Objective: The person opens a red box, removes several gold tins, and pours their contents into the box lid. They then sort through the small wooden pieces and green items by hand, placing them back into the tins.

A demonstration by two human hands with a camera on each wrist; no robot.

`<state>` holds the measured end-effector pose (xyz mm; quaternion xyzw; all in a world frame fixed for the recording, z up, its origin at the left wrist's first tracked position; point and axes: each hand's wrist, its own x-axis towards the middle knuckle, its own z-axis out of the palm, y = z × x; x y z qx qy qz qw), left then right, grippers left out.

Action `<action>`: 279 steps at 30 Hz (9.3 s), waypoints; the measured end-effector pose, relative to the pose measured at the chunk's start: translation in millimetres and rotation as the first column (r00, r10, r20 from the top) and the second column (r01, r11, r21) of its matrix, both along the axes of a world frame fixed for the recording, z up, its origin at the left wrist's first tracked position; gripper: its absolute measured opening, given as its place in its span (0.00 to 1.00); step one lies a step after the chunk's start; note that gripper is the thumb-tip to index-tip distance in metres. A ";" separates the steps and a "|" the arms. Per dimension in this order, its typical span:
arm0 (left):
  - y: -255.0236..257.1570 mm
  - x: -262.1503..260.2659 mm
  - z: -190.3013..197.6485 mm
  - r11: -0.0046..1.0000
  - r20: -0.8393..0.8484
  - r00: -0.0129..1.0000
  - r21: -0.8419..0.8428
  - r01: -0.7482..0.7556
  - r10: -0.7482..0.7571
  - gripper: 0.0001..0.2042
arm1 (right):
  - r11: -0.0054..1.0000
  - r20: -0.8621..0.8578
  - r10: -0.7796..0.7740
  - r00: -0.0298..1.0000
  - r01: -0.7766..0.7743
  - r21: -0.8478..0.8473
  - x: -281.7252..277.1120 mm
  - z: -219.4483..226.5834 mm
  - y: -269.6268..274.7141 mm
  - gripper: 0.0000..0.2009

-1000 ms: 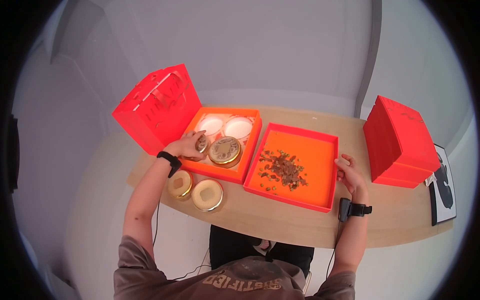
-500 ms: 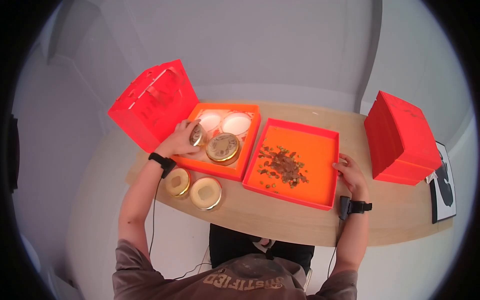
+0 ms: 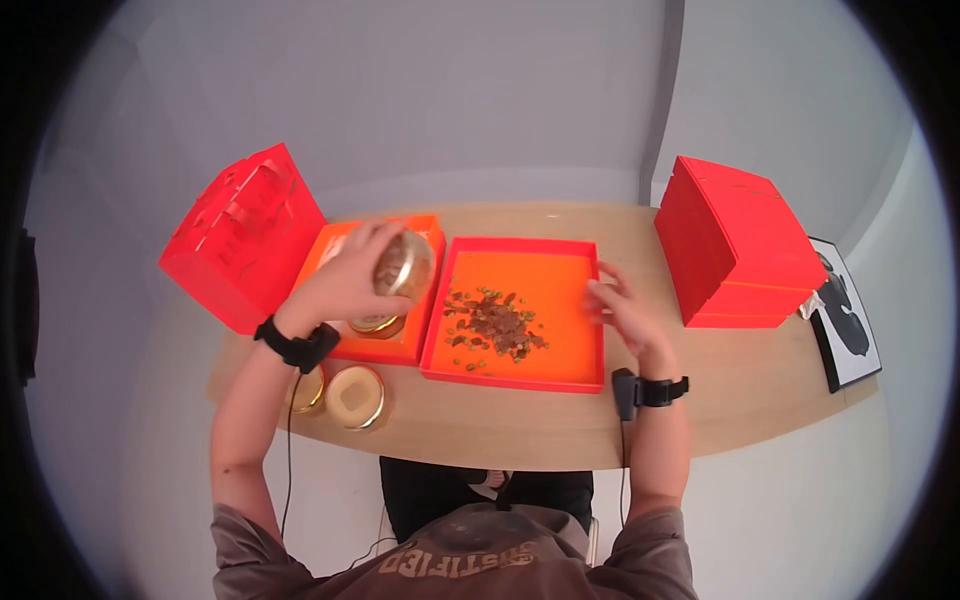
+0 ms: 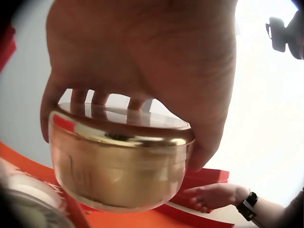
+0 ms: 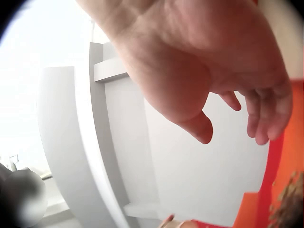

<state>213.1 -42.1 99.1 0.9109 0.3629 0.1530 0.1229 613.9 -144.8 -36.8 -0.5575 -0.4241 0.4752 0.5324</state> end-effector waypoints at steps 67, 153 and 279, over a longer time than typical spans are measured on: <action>-45.4 168.6 -80.2 0.970 0.118 0.978 0.196 0.145 -0.170 0.43 | 0.961 -0.861 0.275 0.429 -0.142 0.236 -100.5 -7.6 -4.6 0.32; -43.5 197.2 -96.3 0.971 0.213 0.955 -0.164 -0.174 0.207 0.39 | 0.953 -0.891 0.157 0.425 0.172 0.250 -130.4 -8.8 -5.3 0.31; -76.7 99.0 -84.6 0.931 0.143 0.968 0.335 0.148 -0.206 0.39 | 0.991 -0.569 0.105 0.816 -0.136 -0.013 -132.4 14.6 -24.7 0.25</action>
